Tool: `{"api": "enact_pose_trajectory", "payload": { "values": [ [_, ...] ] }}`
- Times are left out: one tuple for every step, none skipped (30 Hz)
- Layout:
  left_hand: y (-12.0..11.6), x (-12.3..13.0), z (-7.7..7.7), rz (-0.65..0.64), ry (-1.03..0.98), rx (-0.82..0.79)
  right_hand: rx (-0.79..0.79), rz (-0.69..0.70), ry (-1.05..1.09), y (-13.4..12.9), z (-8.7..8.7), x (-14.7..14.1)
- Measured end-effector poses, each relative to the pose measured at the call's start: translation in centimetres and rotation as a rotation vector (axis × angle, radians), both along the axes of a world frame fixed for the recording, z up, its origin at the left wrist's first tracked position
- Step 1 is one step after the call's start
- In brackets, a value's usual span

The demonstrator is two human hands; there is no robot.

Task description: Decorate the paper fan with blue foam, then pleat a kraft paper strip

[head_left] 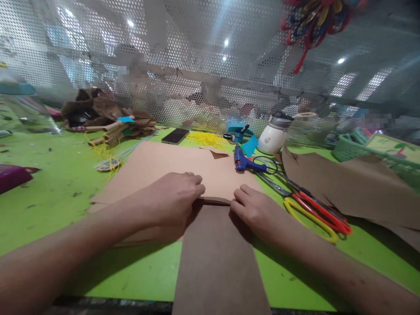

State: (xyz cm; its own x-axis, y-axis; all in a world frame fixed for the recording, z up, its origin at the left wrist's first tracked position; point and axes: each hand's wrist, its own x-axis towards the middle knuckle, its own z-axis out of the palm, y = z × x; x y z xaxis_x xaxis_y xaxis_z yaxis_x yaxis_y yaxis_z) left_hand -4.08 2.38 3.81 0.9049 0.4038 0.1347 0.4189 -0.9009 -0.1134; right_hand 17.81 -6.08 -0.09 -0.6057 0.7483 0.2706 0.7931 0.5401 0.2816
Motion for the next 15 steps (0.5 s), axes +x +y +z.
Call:
{"api": "enact_pose_trajectory", "payload": {
  "values": [
    [0.3, 0.0, 0.4, 0.024, -0.009, -0.064, 0.006, -0.004, -0.021, 0.0, 0.0, -0.1],
    [0.7, 0.1, 0.8, 0.053, -0.024, -0.152, 0.01, -0.008, -0.046, 0.0, 0.0, -0.2],
    [1.0, 0.1, 1.3, 0.076, -0.042, -0.264, 0.015, -0.012, -0.071, 0.0, 0.0, -0.3],
    [1.2, 0.3, 1.7, 0.09, -0.066, -0.383, 0.019, -0.016, -0.092, -0.1, 0.1, -0.4],
    [1.3, 0.5, 2.1, 0.095, -0.095, -0.494, 0.021, -0.014, -0.106, -0.1, 0.2, -0.5],
    [1.3, 0.7, 2.4, 0.095, -0.122, -0.578, 0.022, -0.011, -0.113, -0.1, 0.2, -0.7],
    [1.3, 1.1, 2.6, 0.095, -0.138, -0.622, 0.024, -0.008, -0.112, -0.2, 0.3, -0.7],
    [1.2, 1.5, 2.7, 0.097, -0.138, -0.626, 0.026, -0.006, -0.105, -0.2, 0.3, -0.8],
    [1.1, 2.0, 2.7, 0.107, -0.124, -0.598, 0.03, -0.004, -0.095, -0.2, 0.3, -0.8],
    [0.9, 2.5, 2.6, 0.123, -0.095, -0.547, 0.035, -0.001, -0.087, -0.2, 0.3, -0.8],
    [0.8, 3.1, 2.5, 0.138, -0.052, -0.491, 0.039, -0.001, -0.081, -0.2, 0.2, -0.8],
    [0.8, 3.6, 2.3, 0.15, -0.003, -0.441, 0.042, -0.002, -0.075, -0.2, 0.1, -0.8],
    [0.7, 4.2, 2.2, 0.159, 0.043, -0.405, 0.044, 0.0, -0.067, -0.2, 0.0, -0.7],
    [0.7, 4.7, 2.0, 0.171, 0.081, -0.384, 0.049, -0.003, -0.055, -0.3, -0.1, -0.7],
    [0.8, 5.1, 1.8, 0.184, 0.113, -0.376, 0.06, -0.008, -0.035, -0.3, -0.2, -0.6]
  ]
}}
